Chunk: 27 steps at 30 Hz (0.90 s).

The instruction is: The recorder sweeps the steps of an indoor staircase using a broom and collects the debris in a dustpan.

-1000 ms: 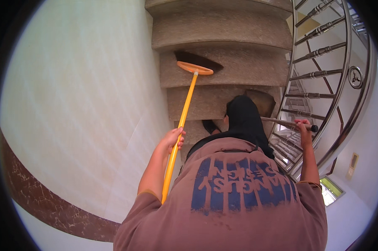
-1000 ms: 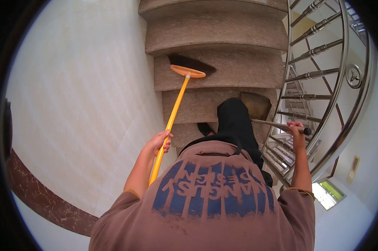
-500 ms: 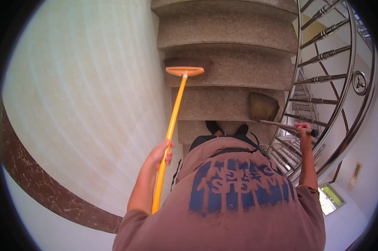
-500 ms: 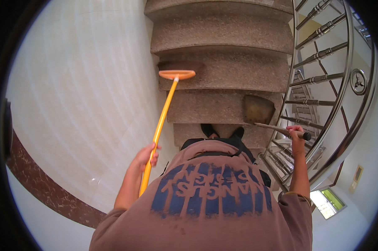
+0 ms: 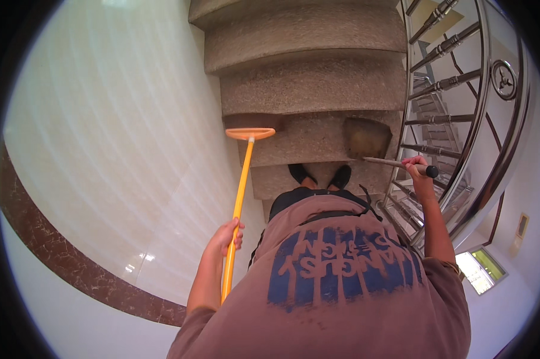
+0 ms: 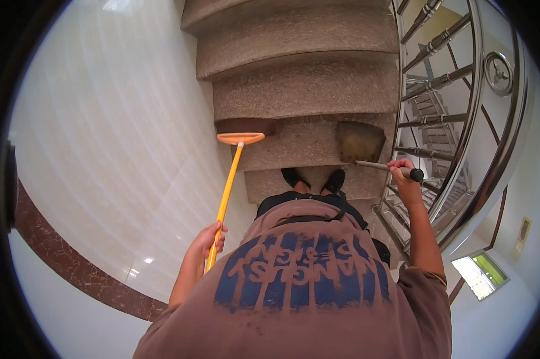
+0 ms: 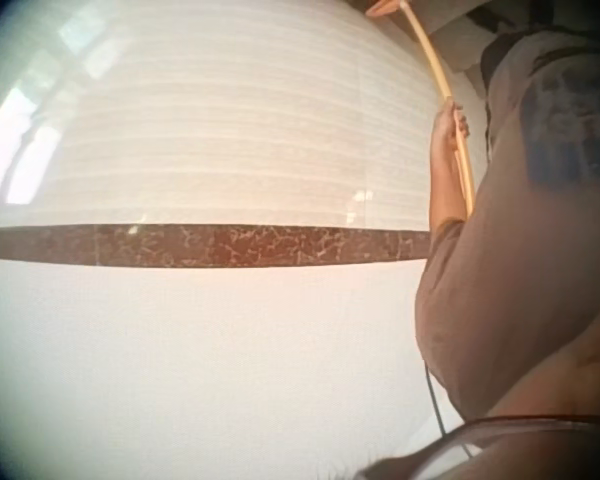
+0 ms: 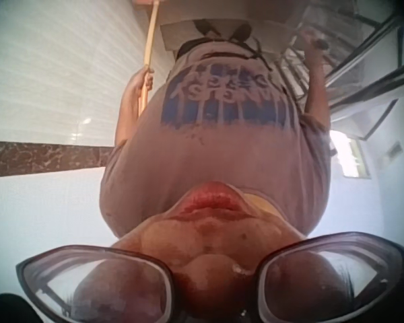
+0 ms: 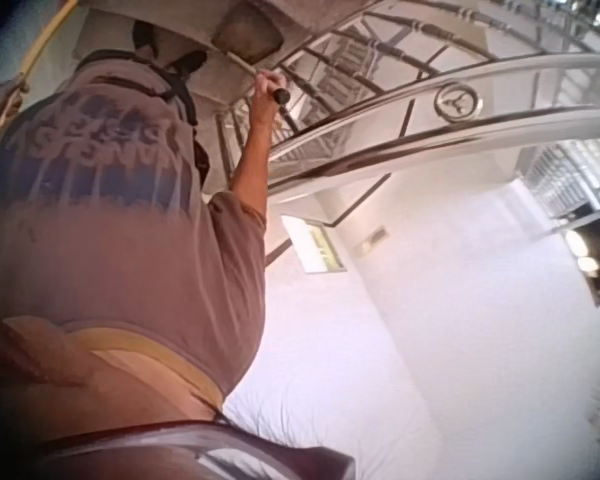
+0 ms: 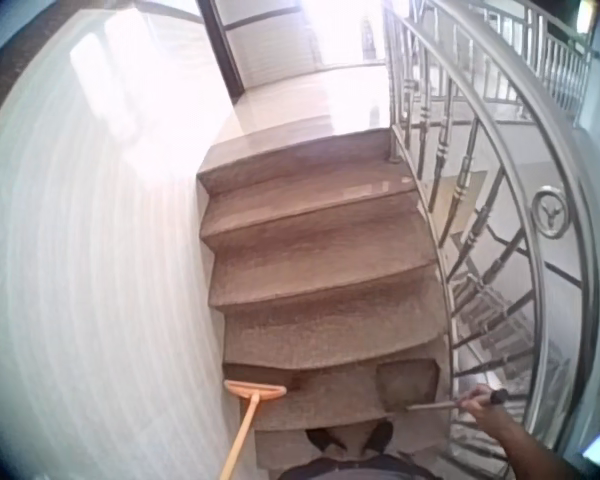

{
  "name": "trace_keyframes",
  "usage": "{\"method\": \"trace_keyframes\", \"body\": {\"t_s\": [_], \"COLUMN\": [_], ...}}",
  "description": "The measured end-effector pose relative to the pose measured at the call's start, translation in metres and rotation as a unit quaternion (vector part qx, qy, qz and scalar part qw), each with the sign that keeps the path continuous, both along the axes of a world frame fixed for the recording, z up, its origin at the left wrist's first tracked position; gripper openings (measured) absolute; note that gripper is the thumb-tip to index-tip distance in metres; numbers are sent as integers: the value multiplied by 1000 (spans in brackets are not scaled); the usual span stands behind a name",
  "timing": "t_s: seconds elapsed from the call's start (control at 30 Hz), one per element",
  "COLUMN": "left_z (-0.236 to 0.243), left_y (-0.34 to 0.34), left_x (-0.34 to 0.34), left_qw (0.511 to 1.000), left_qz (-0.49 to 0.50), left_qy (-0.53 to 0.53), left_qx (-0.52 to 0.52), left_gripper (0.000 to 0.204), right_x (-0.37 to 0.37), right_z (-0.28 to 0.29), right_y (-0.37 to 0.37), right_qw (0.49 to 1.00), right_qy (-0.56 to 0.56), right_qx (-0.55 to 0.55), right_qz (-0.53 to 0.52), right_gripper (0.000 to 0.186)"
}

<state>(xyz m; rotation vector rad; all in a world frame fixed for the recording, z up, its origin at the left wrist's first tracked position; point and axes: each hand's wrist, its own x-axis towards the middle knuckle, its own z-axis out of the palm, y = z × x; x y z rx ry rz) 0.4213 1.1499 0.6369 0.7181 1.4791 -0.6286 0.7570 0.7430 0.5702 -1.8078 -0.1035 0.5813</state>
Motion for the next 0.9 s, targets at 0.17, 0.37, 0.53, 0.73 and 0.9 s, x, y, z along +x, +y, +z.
{"method": "trace_keyframes", "body": {"t_s": [0.17,0.37,0.53,0.73,0.9], "left_z": [42,-5,-25,0,48], "left_y": [-21,2,38,66,78], "left_x": [11,72,74,-12,-18], "left_qw": [996,983,980,967,922], "left_qz": [-74,-119,-166,-252,-378], "left_qy": [-13,-128,-111,-40,46], "left_qx": [50,48,11,25,72], "left_gripper": [27,28,26,27,28], "right_x": [-4,-25,-66,-119,-165], "right_z": [10,15,23,59,73], "right_y": [4,10,2,-16,-15], "right_qw": [999,1000,996,991,983], "right_qy": [-18,-16,-51,-13,-6], "right_qx": [-31,-4,-47,-25,-39], "right_qz": [10,-21,-49,-130,-177], "right_gripper": [6,9,9,8,8]}}
